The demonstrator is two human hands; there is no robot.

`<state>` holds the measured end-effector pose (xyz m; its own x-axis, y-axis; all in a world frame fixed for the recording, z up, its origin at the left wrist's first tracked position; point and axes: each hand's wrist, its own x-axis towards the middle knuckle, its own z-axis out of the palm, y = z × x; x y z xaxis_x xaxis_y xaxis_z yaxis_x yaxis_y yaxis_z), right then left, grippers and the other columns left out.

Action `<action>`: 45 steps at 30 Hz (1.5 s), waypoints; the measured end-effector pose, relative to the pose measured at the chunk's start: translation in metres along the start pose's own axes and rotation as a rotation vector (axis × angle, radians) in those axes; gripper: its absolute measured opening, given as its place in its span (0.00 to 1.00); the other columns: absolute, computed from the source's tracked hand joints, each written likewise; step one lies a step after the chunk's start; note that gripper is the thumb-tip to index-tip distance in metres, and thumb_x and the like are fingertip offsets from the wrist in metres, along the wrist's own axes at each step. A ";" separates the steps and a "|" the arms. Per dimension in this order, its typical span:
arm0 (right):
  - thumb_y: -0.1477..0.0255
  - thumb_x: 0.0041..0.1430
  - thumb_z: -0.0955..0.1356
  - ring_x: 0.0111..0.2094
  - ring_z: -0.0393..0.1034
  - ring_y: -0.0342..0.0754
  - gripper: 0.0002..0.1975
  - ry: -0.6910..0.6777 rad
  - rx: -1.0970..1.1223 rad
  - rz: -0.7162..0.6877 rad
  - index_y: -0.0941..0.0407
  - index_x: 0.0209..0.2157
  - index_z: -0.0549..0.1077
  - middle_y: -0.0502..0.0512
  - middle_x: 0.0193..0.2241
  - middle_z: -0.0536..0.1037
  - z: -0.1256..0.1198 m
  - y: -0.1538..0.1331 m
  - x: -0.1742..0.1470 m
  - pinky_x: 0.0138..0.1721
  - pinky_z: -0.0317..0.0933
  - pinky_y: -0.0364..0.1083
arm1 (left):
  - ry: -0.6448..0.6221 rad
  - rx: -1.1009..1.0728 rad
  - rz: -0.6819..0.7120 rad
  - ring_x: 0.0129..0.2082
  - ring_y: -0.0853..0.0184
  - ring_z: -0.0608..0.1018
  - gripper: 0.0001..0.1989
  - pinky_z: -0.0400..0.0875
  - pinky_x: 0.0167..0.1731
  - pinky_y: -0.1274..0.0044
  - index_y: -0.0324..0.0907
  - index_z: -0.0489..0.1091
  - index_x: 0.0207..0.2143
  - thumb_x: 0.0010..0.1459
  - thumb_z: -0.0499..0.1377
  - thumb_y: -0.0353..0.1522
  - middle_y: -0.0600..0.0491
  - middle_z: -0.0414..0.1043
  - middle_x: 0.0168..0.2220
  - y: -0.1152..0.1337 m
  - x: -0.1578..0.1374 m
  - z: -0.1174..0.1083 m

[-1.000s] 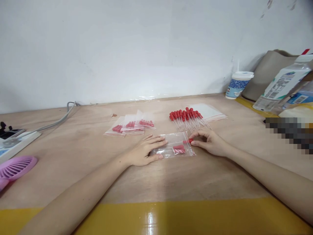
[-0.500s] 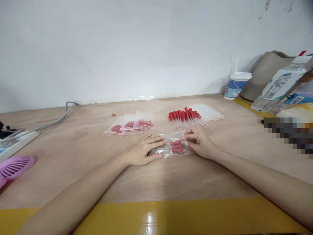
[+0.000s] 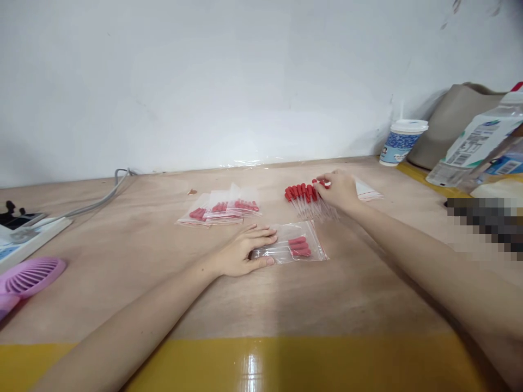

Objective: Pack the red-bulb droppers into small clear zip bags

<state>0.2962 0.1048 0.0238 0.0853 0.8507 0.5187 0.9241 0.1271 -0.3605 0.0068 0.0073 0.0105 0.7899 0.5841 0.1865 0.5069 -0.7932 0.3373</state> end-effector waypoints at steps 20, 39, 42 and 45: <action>0.54 0.53 0.65 0.22 0.64 0.41 0.17 0.072 0.962 0.193 0.53 0.30 0.63 0.51 0.26 0.73 -0.040 0.012 -0.030 0.26 0.61 0.43 | 0.002 0.062 0.012 0.61 0.60 0.59 0.26 0.53 0.59 0.62 0.45 0.56 0.59 0.60 0.52 0.43 0.47 0.56 0.61 0.003 -0.002 -0.001; 0.64 0.52 0.68 0.31 0.69 0.47 0.09 -0.393 0.601 -0.328 0.54 0.33 0.76 0.52 0.29 0.77 -0.031 0.015 -0.087 0.35 0.63 0.48 | -0.037 0.079 0.007 0.60 0.59 0.59 0.29 0.51 0.59 0.62 0.45 0.52 0.61 0.61 0.52 0.43 0.49 0.56 0.60 0.007 -0.001 -0.006; 0.68 0.52 0.68 0.33 0.69 0.48 0.06 -0.276 0.522 -0.387 0.53 0.32 0.76 0.53 0.29 0.77 -0.024 0.003 -0.091 0.39 0.62 0.50 | -0.036 0.080 0.013 0.60 0.60 0.59 0.28 0.52 0.59 0.63 0.45 0.51 0.61 0.61 0.52 0.43 0.49 0.56 0.61 0.006 -0.001 -0.006; 0.70 0.52 0.67 0.29 0.69 0.46 0.07 -0.288 0.566 -0.325 0.54 0.33 0.76 0.54 0.29 0.77 -0.015 -0.005 -0.095 0.33 0.64 0.48 | -0.035 0.076 0.021 0.61 0.60 0.58 0.28 0.51 0.59 0.63 0.47 0.51 0.61 0.61 0.52 0.42 0.50 0.55 0.61 0.005 -0.001 -0.006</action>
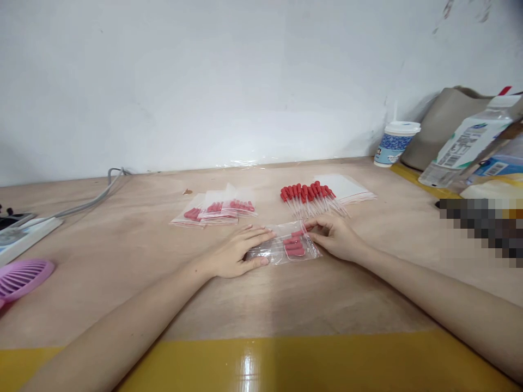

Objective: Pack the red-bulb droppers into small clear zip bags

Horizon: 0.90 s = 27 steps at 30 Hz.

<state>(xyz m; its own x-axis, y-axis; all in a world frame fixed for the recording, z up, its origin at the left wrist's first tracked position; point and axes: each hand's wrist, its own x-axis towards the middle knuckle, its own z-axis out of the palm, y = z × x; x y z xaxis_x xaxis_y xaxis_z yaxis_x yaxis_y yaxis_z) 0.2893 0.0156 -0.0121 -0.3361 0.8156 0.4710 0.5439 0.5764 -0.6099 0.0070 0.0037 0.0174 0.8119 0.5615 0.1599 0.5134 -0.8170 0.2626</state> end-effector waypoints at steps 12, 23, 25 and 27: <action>0.71 0.54 0.65 0.26 0.66 0.45 0.08 0.024 -0.103 0.017 0.55 0.29 0.77 0.52 0.24 0.74 0.009 -0.006 0.001 0.28 0.60 0.44 | 0.020 -0.014 0.007 0.61 0.61 0.58 0.27 0.51 0.59 0.63 0.48 0.53 0.61 0.61 0.52 0.42 0.50 0.55 0.61 -0.002 0.001 0.003; 0.70 0.50 0.65 0.30 0.68 0.48 0.07 0.175 -0.286 0.157 0.55 0.29 0.75 0.53 0.28 0.76 -0.010 0.008 0.029 0.33 0.59 0.47 | -0.008 -0.003 -0.016 0.61 0.61 0.58 0.27 0.49 0.60 0.62 0.46 0.53 0.60 0.60 0.52 0.42 0.49 0.55 0.61 -0.001 0.001 0.002; 0.69 0.51 0.65 0.32 0.69 0.49 0.09 0.197 -0.396 0.250 0.54 0.31 0.75 0.53 0.28 0.77 -0.017 0.014 0.051 0.35 0.58 0.48 | -0.006 0.001 -0.018 0.61 0.61 0.58 0.27 0.49 0.60 0.61 0.46 0.54 0.60 0.60 0.52 0.43 0.48 0.55 0.61 -0.001 0.001 0.002; 0.66 0.53 0.64 0.36 0.69 0.52 0.13 0.192 -0.505 0.314 0.55 0.36 0.76 0.54 0.30 0.77 -0.019 0.020 0.072 0.37 0.58 0.49 | -0.006 0.000 -0.019 0.61 0.61 0.58 0.28 0.49 0.60 0.61 0.46 0.54 0.60 0.60 0.52 0.43 0.48 0.54 0.61 -0.001 0.001 0.002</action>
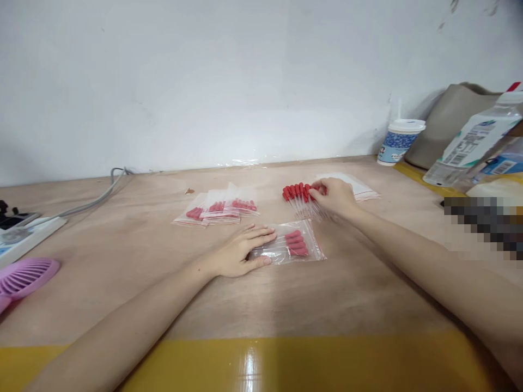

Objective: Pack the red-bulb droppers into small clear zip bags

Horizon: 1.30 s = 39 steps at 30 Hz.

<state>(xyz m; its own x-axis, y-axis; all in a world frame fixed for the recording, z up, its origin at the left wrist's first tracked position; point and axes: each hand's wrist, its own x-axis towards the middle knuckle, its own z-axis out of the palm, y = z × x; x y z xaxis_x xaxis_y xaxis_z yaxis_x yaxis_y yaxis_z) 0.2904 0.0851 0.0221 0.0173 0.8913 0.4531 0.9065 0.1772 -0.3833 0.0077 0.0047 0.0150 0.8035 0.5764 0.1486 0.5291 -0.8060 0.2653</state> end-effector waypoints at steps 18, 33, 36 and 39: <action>0.66 0.56 0.63 0.29 0.71 0.49 0.11 0.160 0.472 0.154 0.57 0.39 0.65 0.58 0.28 0.76 -0.008 0.011 0.013 0.31 0.62 0.47 | -0.013 -0.023 0.014 0.61 0.60 0.59 0.26 0.49 0.60 0.62 0.46 0.56 0.59 0.60 0.53 0.41 0.48 0.55 0.61 0.002 0.000 -0.002; 0.59 0.50 0.69 0.18 0.63 0.38 0.15 0.204 1.123 0.295 0.54 0.34 0.66 0.47 0.24 0.71 -0.012 0.026 -0.054 0.21 0.61 0.40 | -0.034 0.002 0.003 0.61 0.61 0.57 0.26 0.49 0.60 0.62 0.46 0.55 0.60 0.61 0.52 0.42 0.49 0.54 0.61 0.001 -0.001 -0.003; 0.58 0.49 0.69 0.20 0.66 0.40 0.15 0.178 1.152 0.341 0.53 0.33 0.65 0.48 0.24 0.71 -0.007 0.022 -0.064 0.23 0.64 0.43 | -0.035 0.012 0.003 0.61 0.61 0.57 0.26 0.48 0.60 0.61 0.46 0.55 0.60 0.61 0.52 0.42 0.49 0.54 0.61 0.001 -0.001 -0.003; 0.58 0.48 0.70 0.22 0.70 0.43 0.16 0.136 1.208 0.369 0.52 0.33 0.64 0.48 0.24 0.71 -0.004 0.016 -0.070 0.26 0.67 0.45 | -0.027 0.019 0.014 0.61 0.60 0.58 0.26 0.49 0.60 0.60 0.46 0.55 0.60 0.61 0.52 0.42 0.48 0.55 0.61 0.000 -0.001 -0.002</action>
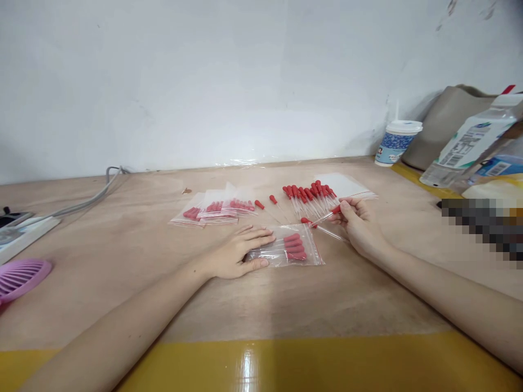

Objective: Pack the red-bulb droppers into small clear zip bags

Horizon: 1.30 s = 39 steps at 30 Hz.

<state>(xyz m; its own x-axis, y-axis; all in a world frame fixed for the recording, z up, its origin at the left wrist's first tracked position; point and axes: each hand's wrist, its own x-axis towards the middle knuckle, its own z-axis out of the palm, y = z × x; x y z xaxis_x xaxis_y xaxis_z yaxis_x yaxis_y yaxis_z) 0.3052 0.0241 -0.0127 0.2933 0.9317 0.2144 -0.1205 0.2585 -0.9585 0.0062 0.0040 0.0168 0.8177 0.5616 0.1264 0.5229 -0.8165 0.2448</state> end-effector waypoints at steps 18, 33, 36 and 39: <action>0.57 0.49 0.69 0.31 0.73 0.47 0.16 -0.486 -0.178 0.017 0.53 0.33 0.63 0.52 0.29 0.76 0.001 -0.007 -0.011 0.38 0.68 0.50 | 0.001 -0.024 -0.007 0.61 0.60 0.58 0.27 0.50 0.59 0.61 0.47 0.53 0.61 0.61 0.52 0.42 0.49 0.54 0.61 0.002 0.001 -0.002; 0.67 0.54 0.68 0.38 0.68 0.53 0.05 -0.546 -0.938 -0.590 0.50 0.34 0.76 0.53 0.35 0.79 0.012 -0.008 -0.008 0.45 0.55 0.58 | 0.039 -0.023 0.029 0.60 0.59 0.60 0.27 0.52 0.59 0.61 0.46 0.52 0.61 0.61 0.53 0.41 0.47 0.56 0.60 0.002 0.002 0.000; 0.67 0.53 0.69 0.38 0.69 0.53 0.05 -0.541 -0.869 -0.577 0.50 0.32 0.77 0.53 0.36 0.79 0.016 -0.003 -0.007 0.47 0.55 0.59 | 0.044 -0.028 0.039 0.60 0.59 0.60 0.28 0.53 0.58 0.61 0.46 0.52 0.61 0.60 0.53 0.41 0.48 0.56 0.60 0.001 0.002 0.000; 0.67 0.52 0.69 0.38 0.71 0.52 0.05 -0.524 -0.776 -0.525 0.52 0.28 0.77 0.53 0.36 0.79 0.020 0.002 -0.007 0.44 0.60 0.56 | 0.046 -0.042 0.047 0.60 0.59 0.60 0.28 0.53 0.59 0.61 0.45 0.53 0.60 0.60 0.54 0.41 0.47 0.57 0.60 0.000 0.002 0.000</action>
<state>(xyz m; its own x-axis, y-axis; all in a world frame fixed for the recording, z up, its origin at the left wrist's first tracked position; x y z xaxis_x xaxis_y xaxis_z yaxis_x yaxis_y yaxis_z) 0.2840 0.0233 -0.0119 -0.3325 0.7927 0.5110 0.5920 0.5972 -0.5412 0.0078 0.0045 0.0168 0.8287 0.5292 0.1824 0.4730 -0.8363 0.2774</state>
